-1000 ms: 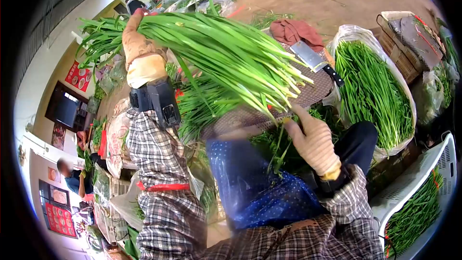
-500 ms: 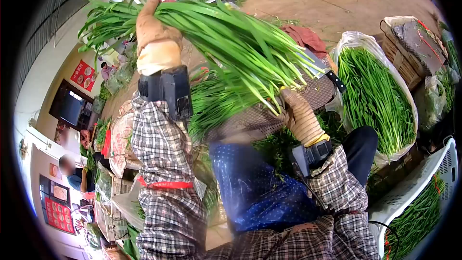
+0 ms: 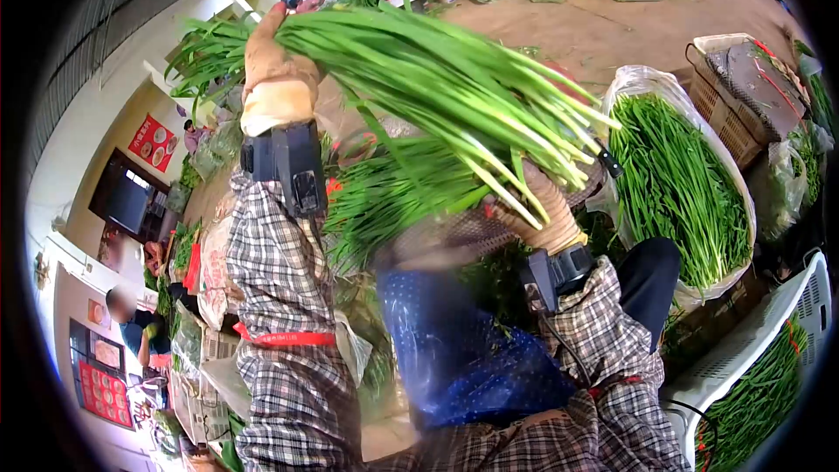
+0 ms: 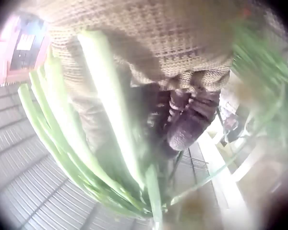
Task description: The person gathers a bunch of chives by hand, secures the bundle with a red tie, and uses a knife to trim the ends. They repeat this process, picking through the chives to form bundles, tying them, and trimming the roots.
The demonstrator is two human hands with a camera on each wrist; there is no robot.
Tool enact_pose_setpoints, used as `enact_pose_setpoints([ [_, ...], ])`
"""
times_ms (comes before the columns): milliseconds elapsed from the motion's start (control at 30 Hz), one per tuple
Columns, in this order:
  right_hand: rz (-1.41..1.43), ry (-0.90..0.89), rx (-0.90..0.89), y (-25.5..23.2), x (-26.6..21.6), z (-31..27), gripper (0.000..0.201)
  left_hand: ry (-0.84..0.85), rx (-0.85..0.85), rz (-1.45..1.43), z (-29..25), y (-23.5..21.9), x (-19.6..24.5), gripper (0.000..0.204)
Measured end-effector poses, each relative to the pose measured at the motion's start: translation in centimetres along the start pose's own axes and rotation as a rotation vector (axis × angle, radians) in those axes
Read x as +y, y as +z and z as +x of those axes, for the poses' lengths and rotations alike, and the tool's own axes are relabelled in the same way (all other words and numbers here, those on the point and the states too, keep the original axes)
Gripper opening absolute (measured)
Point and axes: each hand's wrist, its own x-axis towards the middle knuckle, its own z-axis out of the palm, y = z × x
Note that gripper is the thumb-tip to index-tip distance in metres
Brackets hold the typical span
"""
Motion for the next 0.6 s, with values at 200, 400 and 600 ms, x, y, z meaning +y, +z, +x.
enact_pose_setpoints([
  [200,-0.836,-0.203,0.287,3.2,0.1,-2.0,0.029,0.011,0.007,0.026,-0.7,1.2,0.3,0.045],
  [400,-0.417,-0.027,0.751,-7.2,-1.9,-7.5,0.024,0.169,-0.058,0.634,5.5,-0.7,3.5,0.041],
  [600,-2.426,0.538,0.374,2.7,2.4,-7.4,0.065,0.015,-0.041,0.09,-0.2,2.7,2.8,0.039],
])
